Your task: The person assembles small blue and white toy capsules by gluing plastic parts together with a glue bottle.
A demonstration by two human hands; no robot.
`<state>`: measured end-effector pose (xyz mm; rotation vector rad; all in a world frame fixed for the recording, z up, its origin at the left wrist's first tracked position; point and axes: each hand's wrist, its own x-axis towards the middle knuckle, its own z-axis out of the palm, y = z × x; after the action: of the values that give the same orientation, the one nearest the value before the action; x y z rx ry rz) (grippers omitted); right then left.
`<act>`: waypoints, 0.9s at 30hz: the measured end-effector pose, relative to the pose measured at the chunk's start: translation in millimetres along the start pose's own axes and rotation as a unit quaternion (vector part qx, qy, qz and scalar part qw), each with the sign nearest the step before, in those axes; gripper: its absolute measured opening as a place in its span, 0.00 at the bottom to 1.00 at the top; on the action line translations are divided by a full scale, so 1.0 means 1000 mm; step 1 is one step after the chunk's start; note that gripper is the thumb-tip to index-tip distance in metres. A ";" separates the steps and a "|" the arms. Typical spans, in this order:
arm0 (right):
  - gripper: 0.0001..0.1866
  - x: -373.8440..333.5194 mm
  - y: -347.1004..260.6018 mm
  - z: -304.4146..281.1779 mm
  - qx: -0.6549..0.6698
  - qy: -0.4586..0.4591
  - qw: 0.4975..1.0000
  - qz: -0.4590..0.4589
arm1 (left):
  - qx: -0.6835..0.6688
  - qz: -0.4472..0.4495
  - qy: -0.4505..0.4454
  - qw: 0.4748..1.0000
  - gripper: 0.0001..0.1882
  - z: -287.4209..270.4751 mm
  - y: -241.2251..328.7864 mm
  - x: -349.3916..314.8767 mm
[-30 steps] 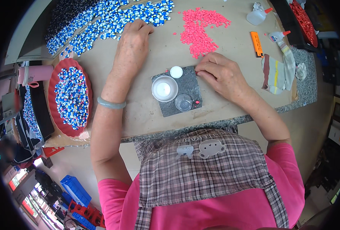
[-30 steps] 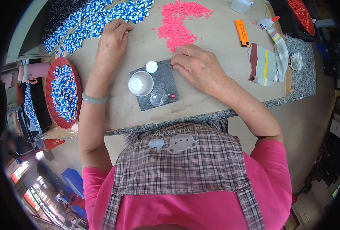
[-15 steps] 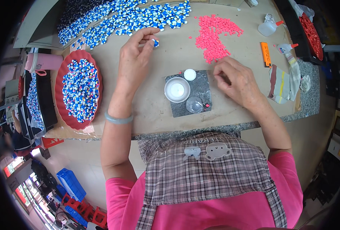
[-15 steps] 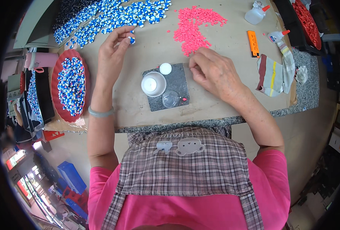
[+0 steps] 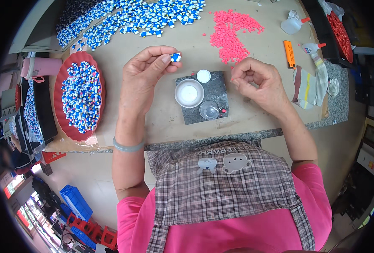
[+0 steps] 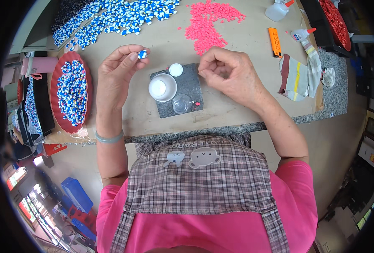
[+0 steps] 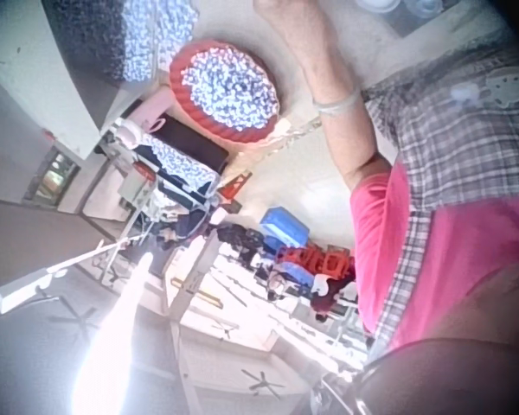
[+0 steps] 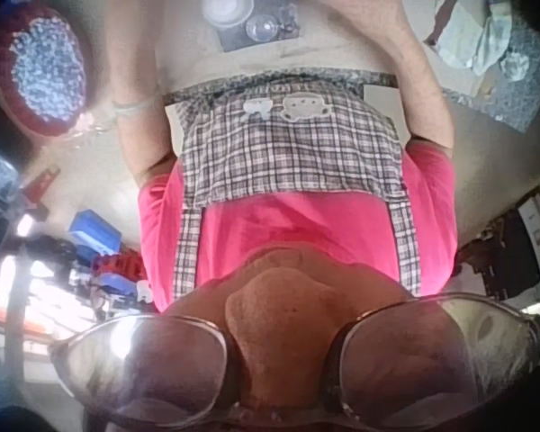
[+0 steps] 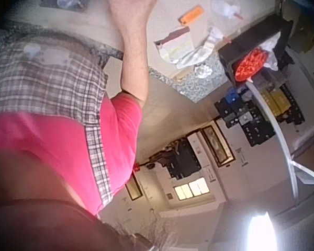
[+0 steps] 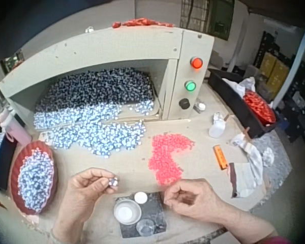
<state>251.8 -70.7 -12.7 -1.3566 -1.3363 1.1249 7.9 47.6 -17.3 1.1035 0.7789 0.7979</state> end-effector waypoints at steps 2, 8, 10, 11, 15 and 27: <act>0.04 -0.001 -0.008 0.001 0.043 -0.011 0.998 0.038 | -0.017 -0.001 -0.012 1.000 0.09 -0.003 -0.003 -0.001; 0.07 -0.003 -0.011 -0.002 0.116 -0.084 0.985 0.099 | -0.074 -0.005 -0.045 0.996 0.12 -0.003 0.001 -0.005; 0.08 -0.003 -0.014 -0.001 0.140 -0.097 0.978 0.118 | -0.087 -0.010 -0.039 0.995 0.13 -0.002 0.001 -0.007; 0.09 -0.004 -0.016 0.000 0.136 -0.110 0.975 0.134 | -0.074 -0.002 -0.055 0.996 0.13 -0.004 0.001 -0.006; 0.10 -0.005 -0.024 0.006 0.121 -0.151 0.964 0.184 | -0.056 0.007 -0.052 0.997 0.13 -0.002 0.002 -0.011; 0.14 -0.004 -0.034 0.019 0.054 -0.166 0.960 0.218 | 0.007 0.032 -0.039 0.999 0.12 -0.010 -0.003 -0.025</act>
<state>227.1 -74.2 17.5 -1.4655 -1.2102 1.7621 -12.9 30.0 -19.1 1.1704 0.6871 0.7994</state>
